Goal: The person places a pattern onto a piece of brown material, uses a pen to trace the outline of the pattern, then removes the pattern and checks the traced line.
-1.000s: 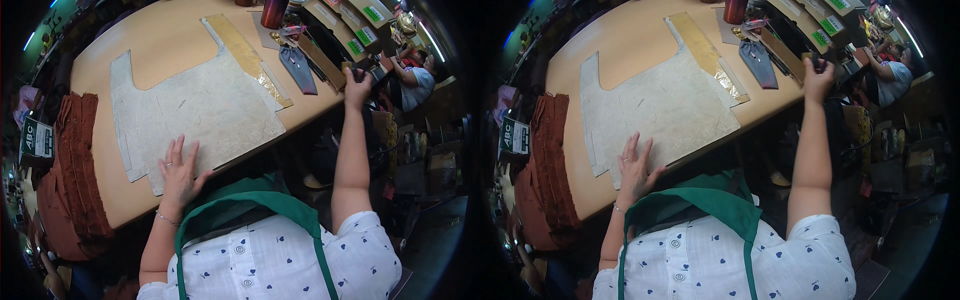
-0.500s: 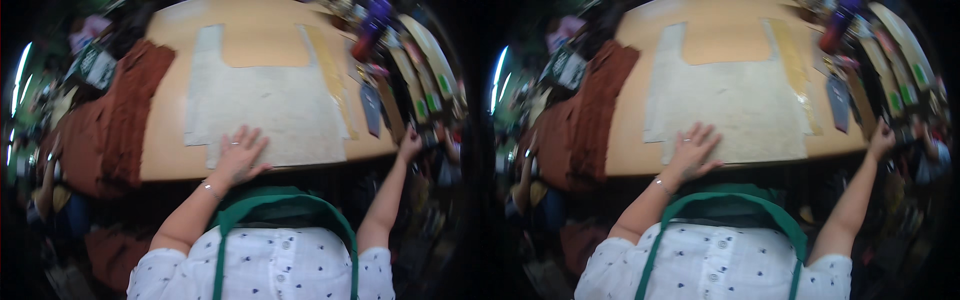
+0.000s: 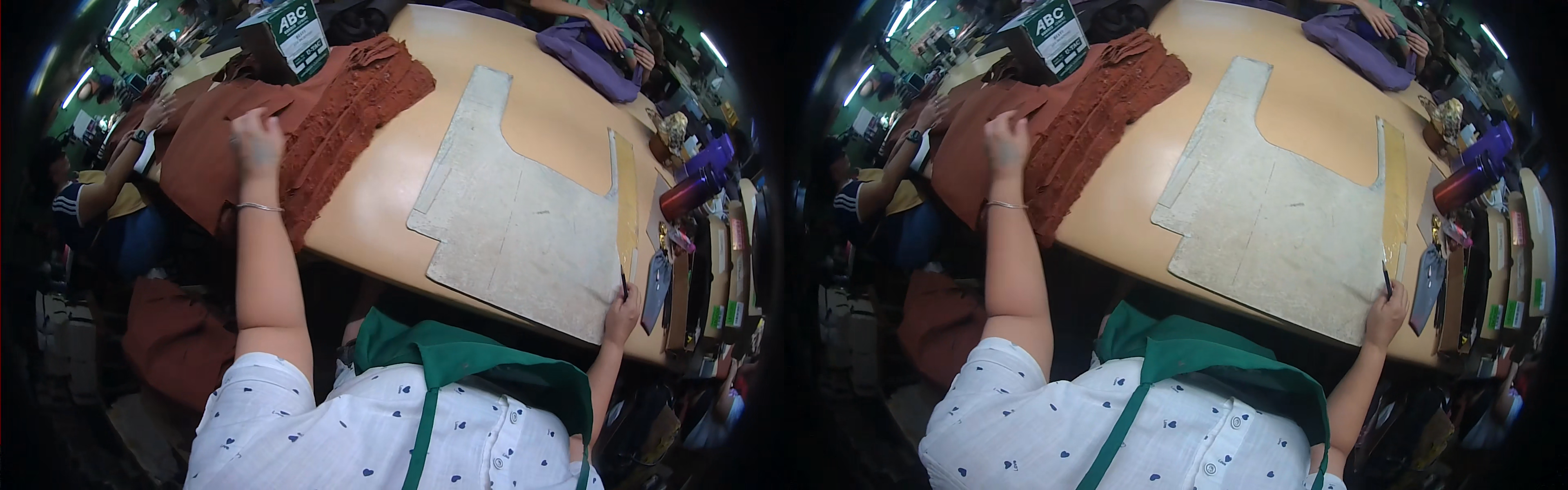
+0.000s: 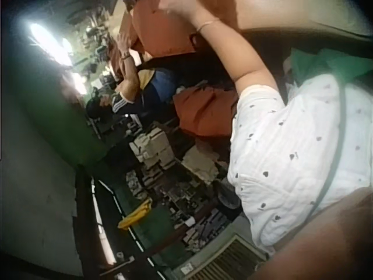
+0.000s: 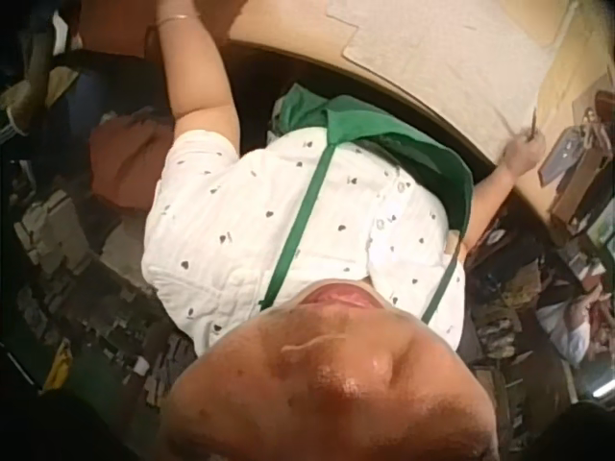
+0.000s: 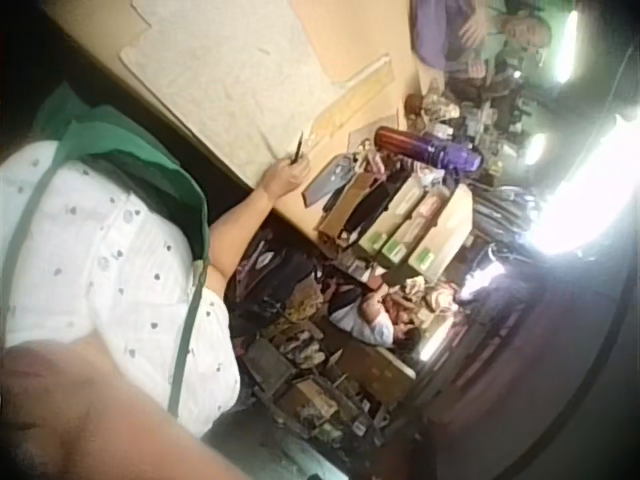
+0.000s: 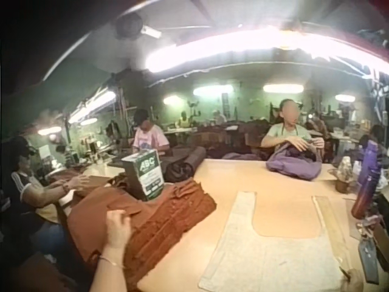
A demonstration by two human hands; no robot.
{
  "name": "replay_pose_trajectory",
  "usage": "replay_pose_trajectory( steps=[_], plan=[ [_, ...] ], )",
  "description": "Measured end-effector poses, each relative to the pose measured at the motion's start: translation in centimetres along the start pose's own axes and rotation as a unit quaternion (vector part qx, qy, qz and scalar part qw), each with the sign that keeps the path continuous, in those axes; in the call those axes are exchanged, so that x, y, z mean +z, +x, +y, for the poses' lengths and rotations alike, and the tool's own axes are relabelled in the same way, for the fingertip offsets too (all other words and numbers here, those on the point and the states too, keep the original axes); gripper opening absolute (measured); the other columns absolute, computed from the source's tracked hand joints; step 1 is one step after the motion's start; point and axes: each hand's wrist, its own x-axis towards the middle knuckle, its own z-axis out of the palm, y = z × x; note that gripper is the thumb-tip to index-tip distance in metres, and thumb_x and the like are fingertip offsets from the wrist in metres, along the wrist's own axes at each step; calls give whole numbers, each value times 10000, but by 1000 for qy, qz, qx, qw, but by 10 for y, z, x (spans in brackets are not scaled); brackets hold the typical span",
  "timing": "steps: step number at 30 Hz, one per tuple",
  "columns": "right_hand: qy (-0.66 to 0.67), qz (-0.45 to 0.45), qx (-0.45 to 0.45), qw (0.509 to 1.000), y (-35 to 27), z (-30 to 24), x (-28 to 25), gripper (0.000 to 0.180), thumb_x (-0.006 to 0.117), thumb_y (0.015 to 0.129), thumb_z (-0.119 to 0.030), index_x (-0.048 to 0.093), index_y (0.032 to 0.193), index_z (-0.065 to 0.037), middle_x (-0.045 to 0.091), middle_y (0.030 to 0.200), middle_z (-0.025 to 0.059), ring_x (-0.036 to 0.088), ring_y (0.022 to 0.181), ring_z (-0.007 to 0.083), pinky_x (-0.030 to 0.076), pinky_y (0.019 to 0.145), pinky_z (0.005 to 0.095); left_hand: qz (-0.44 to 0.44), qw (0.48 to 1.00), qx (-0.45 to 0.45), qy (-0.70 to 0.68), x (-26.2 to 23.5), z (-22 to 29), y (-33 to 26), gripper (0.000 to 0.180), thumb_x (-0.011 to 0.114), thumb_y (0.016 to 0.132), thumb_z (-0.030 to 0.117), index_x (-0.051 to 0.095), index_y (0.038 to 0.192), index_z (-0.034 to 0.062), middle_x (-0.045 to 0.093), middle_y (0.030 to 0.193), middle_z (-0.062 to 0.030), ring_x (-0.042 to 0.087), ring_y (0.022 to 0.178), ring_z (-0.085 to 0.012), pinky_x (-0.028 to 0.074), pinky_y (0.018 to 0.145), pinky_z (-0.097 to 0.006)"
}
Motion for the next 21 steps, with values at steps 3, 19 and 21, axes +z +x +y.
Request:
replay_pose_trajectory(
  steps=[3,19,21],
  plan=[
    [-9,-6,10,1000,-2,-2,-5,140,508,787,-12,535,922,14,546,860,174,519,833,352,406,747,407,-146,954,-226,136,-15,-23,15,409,654,720,403,634,864,21,596,943,-200,571,911,-335,457,802,-426],
    [-45,3,7,999,-1,-4,-3,118,518,817,-82,542,887,10,547,832,170,520,813,346,408,732,407,-38,940,-310,-138,-46,-113,113,536,478,820,330,496,1116,-116,540,1123,-259,532,1040,-353,380,900,-365],
    [-47,5,2,999,-1,-4,-7,117,515,819,-85,542,885,9,548,829,169,523,811,349,410,729,409,-1,924,-322,-207,-55,-95,120,529,489,830,335,503,1117,-109,555,1107,-234,548,1012,-312,398,875,-345]
  ],
)
